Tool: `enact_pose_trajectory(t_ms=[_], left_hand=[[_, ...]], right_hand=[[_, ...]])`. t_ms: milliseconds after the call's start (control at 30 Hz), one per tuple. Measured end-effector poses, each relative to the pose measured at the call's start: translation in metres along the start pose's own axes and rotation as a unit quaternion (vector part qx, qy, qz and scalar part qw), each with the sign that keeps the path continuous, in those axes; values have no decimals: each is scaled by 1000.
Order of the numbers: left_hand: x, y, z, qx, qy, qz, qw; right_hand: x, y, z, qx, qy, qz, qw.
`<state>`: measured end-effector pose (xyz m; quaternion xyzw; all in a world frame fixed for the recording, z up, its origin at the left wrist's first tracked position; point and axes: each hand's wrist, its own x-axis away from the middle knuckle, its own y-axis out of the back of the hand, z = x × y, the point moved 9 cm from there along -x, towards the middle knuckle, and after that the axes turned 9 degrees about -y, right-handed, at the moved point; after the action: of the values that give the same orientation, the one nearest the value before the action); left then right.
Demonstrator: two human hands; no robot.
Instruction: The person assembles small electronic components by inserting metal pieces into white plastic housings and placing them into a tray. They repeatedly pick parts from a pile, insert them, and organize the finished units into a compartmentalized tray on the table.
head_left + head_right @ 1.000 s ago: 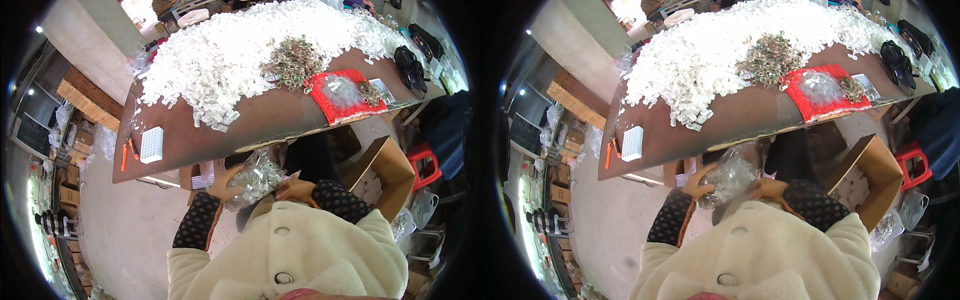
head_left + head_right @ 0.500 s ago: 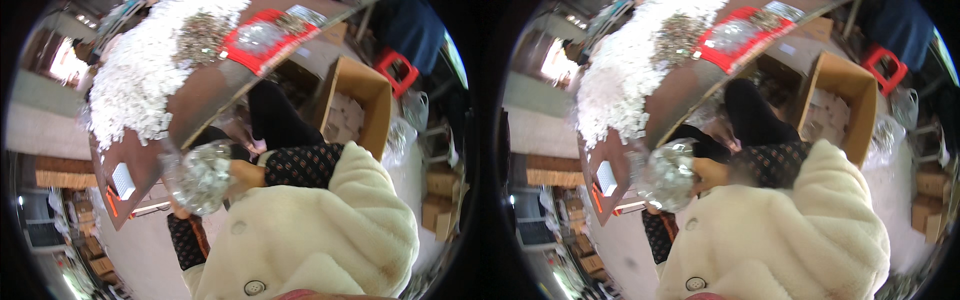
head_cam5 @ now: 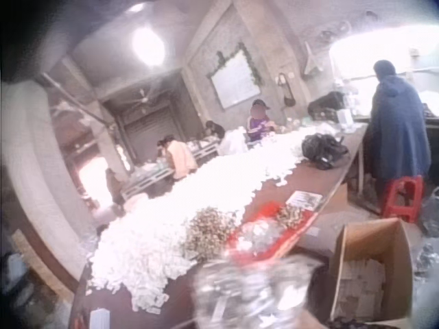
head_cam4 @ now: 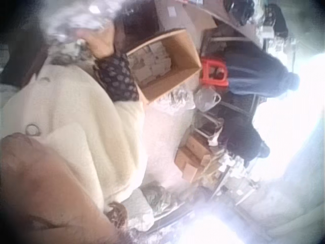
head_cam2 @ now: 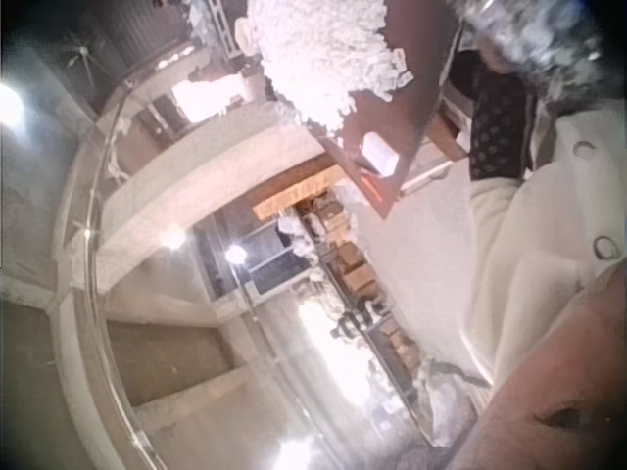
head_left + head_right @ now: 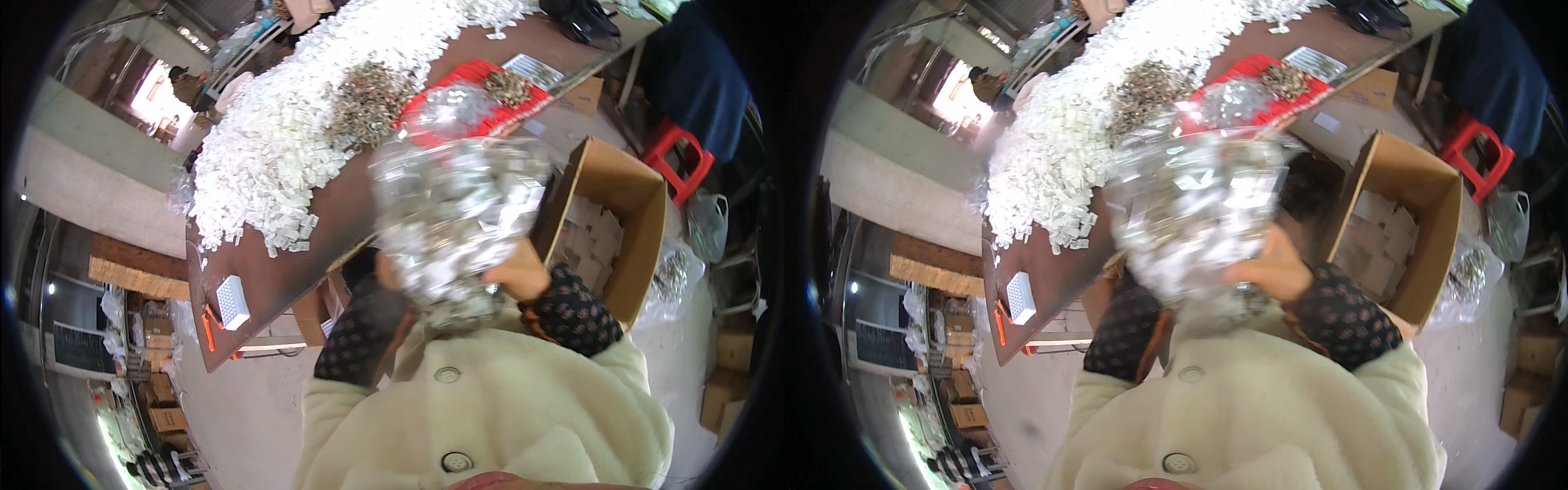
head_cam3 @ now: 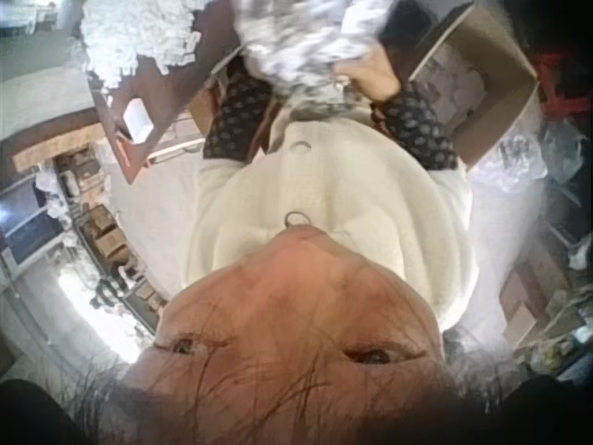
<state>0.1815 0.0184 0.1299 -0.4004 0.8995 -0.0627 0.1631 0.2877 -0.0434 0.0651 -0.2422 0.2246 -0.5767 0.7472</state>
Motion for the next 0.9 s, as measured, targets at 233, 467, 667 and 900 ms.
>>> enact_pose_trajectory(t_ms=[233, 467, 667, 900], left_hand=[[-56, -70, 137, 167, 250, 42, 953], [-85, -4, 110, -367, -196, -64, 907], [-57, 71, 58, -540, -95, -94, 831], [-60, 82, 92, -611, -110, 3, 784]], right_hand=[[66, 117, 18, -53, 76, -247, 964], [56, 237, 3, -222, 16, -427, 876], [-55, 340, -97, -188, -143, -452, 860], [-144, 525, -252, -205, -194, -561, 778]])
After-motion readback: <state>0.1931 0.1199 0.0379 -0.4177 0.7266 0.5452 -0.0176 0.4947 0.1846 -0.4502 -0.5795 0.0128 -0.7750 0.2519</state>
